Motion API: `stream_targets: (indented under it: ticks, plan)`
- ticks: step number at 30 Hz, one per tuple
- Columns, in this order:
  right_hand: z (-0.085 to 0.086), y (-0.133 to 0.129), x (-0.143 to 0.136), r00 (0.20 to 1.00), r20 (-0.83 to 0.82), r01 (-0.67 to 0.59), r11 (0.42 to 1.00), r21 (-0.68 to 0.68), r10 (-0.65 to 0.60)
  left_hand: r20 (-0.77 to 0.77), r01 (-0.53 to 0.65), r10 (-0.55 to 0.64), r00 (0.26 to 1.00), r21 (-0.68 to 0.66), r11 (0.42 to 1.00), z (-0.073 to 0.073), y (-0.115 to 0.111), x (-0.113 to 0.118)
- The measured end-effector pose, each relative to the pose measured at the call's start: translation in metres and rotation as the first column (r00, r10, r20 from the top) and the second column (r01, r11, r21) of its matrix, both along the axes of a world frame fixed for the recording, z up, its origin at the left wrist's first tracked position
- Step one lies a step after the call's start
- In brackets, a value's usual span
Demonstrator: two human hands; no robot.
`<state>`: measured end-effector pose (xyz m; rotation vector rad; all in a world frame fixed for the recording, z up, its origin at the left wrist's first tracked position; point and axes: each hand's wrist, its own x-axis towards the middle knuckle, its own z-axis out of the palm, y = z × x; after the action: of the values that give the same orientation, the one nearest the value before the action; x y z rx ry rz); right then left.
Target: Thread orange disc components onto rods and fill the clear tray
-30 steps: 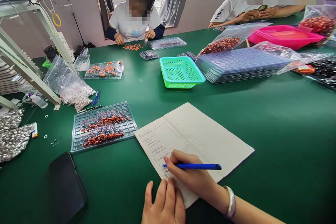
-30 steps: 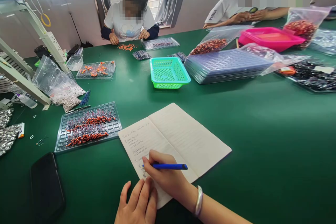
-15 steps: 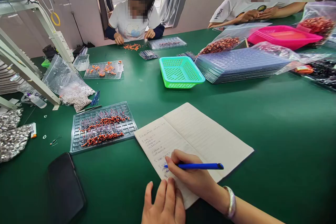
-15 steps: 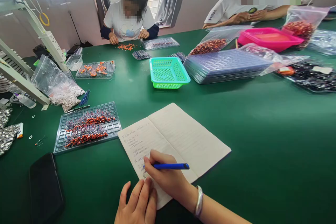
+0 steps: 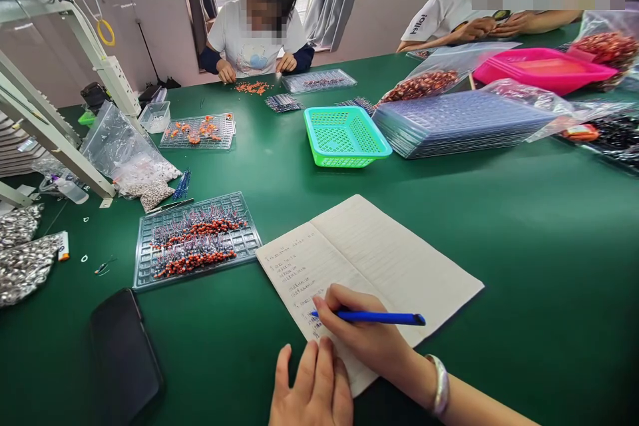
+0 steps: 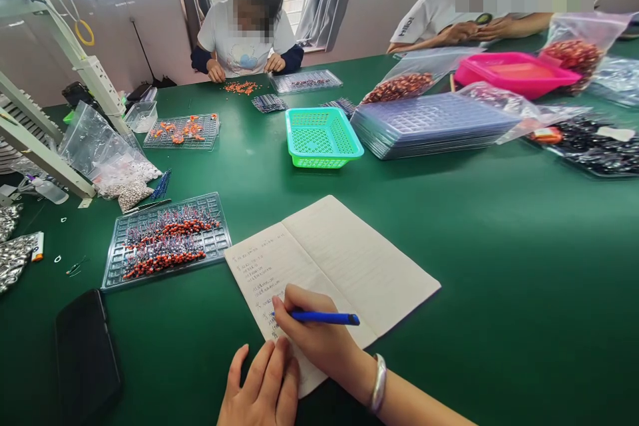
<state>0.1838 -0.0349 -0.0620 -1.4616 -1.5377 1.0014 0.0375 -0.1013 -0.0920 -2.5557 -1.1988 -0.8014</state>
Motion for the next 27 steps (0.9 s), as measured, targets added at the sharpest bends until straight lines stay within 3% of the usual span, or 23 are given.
stream_targets:
  ticks: [14,21,27]
  plan:
    - [-0.002,0.001,0.001,0.998,-0.048,0.035,0.999,0.041,-0.033,0.032,0.009,-0.011,0.999,0.06,0.998,0.007,0.005,0.0]
    - [-0.002,0.0,-0.001,1.0,-0.021,0.022,0.999,0.038,-0.021,-0.004,0.011,-0.01,1.0,0.045,0.999,0.003,0.002,-0.001]
    - [-0.005,0.002,0.005,0.994,-0.065,0.091,0.994,0.064,-0.087,-0.039,-0.002,0.004,0.999,0.065,0.998,-0.004,0.0,-0.003]
